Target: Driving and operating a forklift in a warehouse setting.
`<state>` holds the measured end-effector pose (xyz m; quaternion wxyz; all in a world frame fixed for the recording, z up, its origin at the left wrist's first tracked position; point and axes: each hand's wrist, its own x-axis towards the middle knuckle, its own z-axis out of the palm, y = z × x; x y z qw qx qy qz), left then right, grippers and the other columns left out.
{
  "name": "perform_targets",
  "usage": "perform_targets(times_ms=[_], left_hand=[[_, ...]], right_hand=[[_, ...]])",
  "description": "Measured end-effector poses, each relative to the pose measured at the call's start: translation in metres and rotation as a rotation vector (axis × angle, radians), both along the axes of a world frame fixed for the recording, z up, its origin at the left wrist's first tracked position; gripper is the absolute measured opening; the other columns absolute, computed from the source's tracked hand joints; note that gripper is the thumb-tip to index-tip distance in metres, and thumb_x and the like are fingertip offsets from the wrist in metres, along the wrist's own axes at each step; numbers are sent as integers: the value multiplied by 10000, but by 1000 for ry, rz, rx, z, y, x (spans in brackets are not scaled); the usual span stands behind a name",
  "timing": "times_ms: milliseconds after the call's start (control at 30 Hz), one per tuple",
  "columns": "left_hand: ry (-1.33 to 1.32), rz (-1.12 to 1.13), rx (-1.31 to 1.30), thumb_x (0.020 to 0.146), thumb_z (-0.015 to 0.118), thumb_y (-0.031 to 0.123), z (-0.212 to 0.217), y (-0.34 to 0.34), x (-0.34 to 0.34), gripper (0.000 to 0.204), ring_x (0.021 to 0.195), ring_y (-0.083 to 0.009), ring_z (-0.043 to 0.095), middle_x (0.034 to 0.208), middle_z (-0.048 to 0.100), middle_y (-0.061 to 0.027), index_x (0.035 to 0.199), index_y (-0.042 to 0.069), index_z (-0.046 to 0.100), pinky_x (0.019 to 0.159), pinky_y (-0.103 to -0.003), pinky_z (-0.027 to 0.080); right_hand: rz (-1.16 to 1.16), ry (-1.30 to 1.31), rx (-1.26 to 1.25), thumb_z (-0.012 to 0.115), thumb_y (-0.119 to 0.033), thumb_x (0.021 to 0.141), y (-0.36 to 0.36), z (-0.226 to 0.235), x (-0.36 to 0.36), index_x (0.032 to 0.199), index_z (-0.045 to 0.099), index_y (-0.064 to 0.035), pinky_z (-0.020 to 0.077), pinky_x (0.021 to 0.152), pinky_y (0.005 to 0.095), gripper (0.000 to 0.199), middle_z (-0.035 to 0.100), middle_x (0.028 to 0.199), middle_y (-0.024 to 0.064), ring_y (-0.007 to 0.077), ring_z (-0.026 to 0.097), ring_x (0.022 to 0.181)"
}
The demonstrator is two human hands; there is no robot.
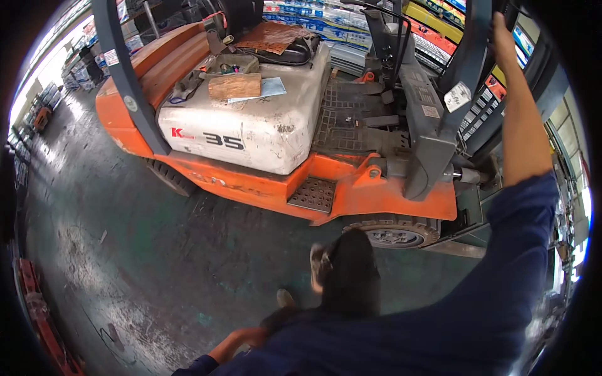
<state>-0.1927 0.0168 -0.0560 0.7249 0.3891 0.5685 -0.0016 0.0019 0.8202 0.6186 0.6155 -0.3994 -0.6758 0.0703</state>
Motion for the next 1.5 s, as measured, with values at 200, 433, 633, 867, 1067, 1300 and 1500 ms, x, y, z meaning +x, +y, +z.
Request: perform_targets(times_ms=[200,433,633,867,1067,1300,1500], left_hand=[[267,-83,242,970,549,316,1,79,-160,393,972,-373,724,1013,754,-213,1066,-26,719,817,-479,551],[564,322,1428,933,580,142,246,481,-431,126,866,-451,651,898,671,-235,928,35,647,745,-534,503],[864,319,1623,956,611,256,393,868,-567,339,1050,-469,664,1175,674,-269,1208,35,659,913,-528,546],[1292,282,981,1040,472,342,310,970,-667,559,1437,-356,422,1579,429,-163,1547,113,425,1182,-573,314],[1159,273,809,1042,443,339,318,994,-651,551,1476,-345,365,1603,396,-160,1539,103,424,1195,-578,290],[1163,178,755,1043,443,356,313,997,-656,556,1515,-339,301,1634,351,-154,1563,163,408,1176,-648,264],[1035,-219,747,954,570,304,295,999,-722,636,1493,-368,322,1573,392,-170,1553,152,420,1129,-643,314]], right_hand=[[229,513,-274,537,-744,946,36,-53,-48,1440,561,17,443,1090,393,907,635,1378,162,283,631,1213],[72,634,-285,482,-537,1070,43,-69,-31,1319,618,-46,543,862,342,568,707,1133,89,211,679,928],[51,666,-194,493,-444,1052,-3,-78,37,1178,613,-25,515,820,365,454,654,1013,111,234,616,880],[-208,621,-361,482,-409,972,-41,-77,-17,1035,610,9,457,948,419,442,580,908,117,268,563,895],[-135,519,-481,370,-379,1080,-107,-83,77,1363,538,54,358,1187,467,544,631,1231,138,288,590,1156],[-715,601,-726,431,-344,1052,97,-181,-94,1291,563,33,401,1098,451,465,638,1161,137,277,601,1090],[-655,644,-1065,482,-313,1028,230,-277,-236,1229,584,16,438,1022,437,399,645,1102,135,268,611,1034]])
